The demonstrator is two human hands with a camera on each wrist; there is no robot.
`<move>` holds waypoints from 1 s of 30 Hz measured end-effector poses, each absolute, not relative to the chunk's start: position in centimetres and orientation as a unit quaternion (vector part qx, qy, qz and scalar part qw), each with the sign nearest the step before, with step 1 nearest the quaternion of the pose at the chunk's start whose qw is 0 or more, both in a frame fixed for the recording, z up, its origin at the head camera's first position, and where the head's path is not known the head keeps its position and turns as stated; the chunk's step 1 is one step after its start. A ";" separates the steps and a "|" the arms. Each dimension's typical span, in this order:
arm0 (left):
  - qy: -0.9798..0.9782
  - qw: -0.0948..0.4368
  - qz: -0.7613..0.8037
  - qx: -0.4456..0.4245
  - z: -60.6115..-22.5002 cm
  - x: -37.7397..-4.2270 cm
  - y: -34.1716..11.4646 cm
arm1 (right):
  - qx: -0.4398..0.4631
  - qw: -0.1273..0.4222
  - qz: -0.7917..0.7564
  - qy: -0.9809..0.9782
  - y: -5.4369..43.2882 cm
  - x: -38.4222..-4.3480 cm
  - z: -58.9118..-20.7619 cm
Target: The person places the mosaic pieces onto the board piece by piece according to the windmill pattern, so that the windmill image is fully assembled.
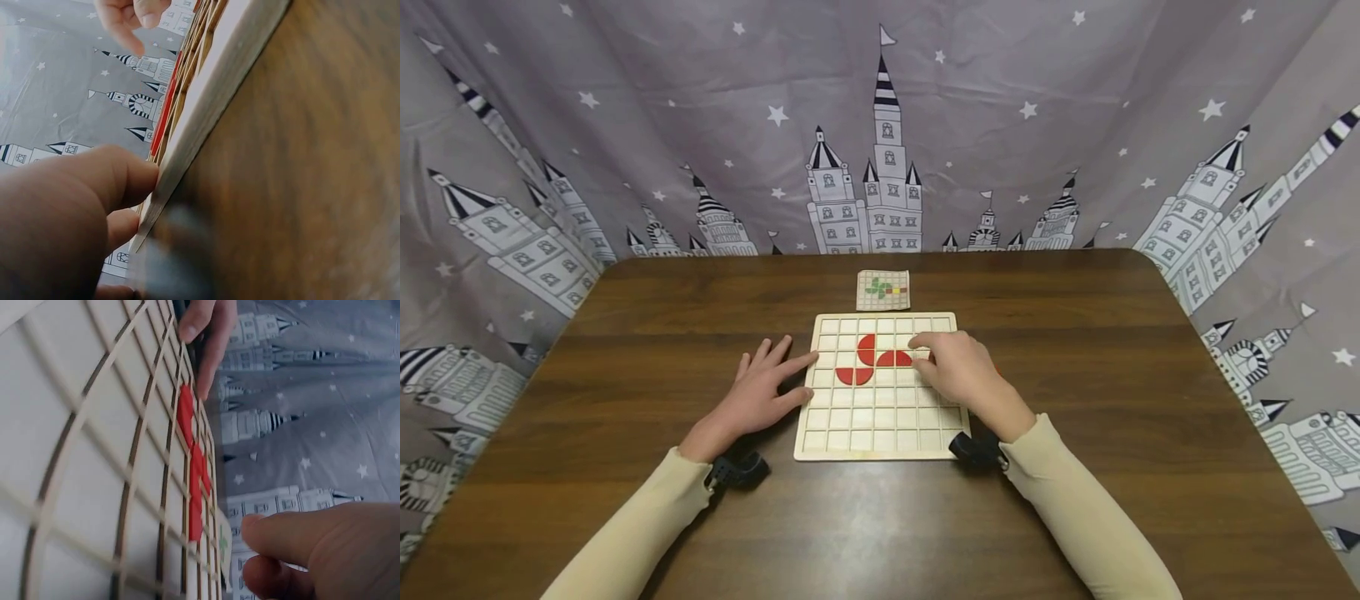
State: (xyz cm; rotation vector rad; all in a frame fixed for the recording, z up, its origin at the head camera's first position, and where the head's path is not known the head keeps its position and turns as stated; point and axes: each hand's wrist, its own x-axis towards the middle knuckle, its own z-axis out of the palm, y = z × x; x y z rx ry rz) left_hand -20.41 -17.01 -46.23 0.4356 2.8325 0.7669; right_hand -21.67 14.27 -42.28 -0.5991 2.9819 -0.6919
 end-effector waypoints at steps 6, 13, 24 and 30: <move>0.952 0.078 0.258 0.143 -46.4 -20.4 -17.4 | -0.220 0.011 -0.224 0.949 13.2 -21.6 -43.3; 0.952 0.085 0.255 0.146 -46.6 -20.3 -17.2 | -0.242 0.025 -0.215 0.946 10.0 -21.9 -44.0; 0.952 0.087 0.255 0.144 -46.2 -20.4 -16.8 | -0.237 0.014 -0.211 0.948 8.7 -22.1 -44.3; 0.953 0.085 0.252 0.143 -46.3 -20.5 -16.8 | -0.232 0.017 -0.202 0.951 8.5 -22.1 -44.2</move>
